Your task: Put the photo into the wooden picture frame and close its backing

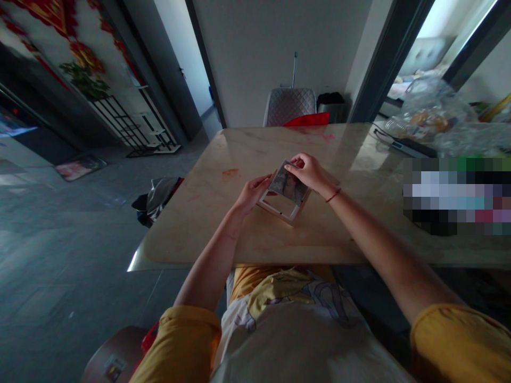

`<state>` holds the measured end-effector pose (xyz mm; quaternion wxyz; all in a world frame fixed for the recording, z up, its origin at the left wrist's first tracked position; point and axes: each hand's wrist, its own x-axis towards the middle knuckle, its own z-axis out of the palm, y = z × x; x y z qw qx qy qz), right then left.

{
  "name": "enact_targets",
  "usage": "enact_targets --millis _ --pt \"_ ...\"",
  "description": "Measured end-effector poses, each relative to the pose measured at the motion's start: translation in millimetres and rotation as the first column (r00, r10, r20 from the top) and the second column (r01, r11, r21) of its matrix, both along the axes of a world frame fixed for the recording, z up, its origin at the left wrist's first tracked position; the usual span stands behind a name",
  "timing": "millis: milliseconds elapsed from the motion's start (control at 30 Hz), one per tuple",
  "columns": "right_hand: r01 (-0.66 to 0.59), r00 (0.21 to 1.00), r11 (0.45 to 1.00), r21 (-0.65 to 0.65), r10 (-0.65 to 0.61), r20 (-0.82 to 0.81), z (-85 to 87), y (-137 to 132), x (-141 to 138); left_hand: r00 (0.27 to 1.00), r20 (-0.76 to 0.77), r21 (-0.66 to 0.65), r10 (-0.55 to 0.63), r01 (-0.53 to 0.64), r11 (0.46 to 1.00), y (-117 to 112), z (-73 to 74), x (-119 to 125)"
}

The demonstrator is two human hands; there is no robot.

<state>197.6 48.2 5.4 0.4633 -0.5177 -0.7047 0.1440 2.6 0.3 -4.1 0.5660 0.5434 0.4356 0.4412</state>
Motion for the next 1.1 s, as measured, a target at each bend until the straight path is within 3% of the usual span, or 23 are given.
enact_targets --millis 233,633,733,933,1100 --pt "-0.281 0.959 0.955 -0.09 0.277 -0.059 -12.6 7 27 1.0 0.027 0.007 -0.015 0.015 1.0 0 1.4 0" --pt "-0.154 0.986 0.988 -0.004 0.154 -0.068 -25.2 -18 12 0.996 -0.011 -0.03 0.086 -0.087 0.996 -1 -8.5 5" --pt "-0.176 0.982 0.984 -0.005 0.175 -0.075 -27.3 -14 16 0.996 0.018 -0.032 0.091 -0.09 0.995 -1 -8.7 5" --pt "-0.258 0.959 0.957 -0.133 0.236 -0.158 -27.6 -11 31 0.992 0.095 -0.009 0.089 -0.088 0.996 7 -15.7 6" --pt "-0.237 0.971 0.971 -0.02 0.236 -0.042 -31.5 -18 23 0.985 0.131 0.035 0.113 -0.118 0.992 13 -23.2 6"
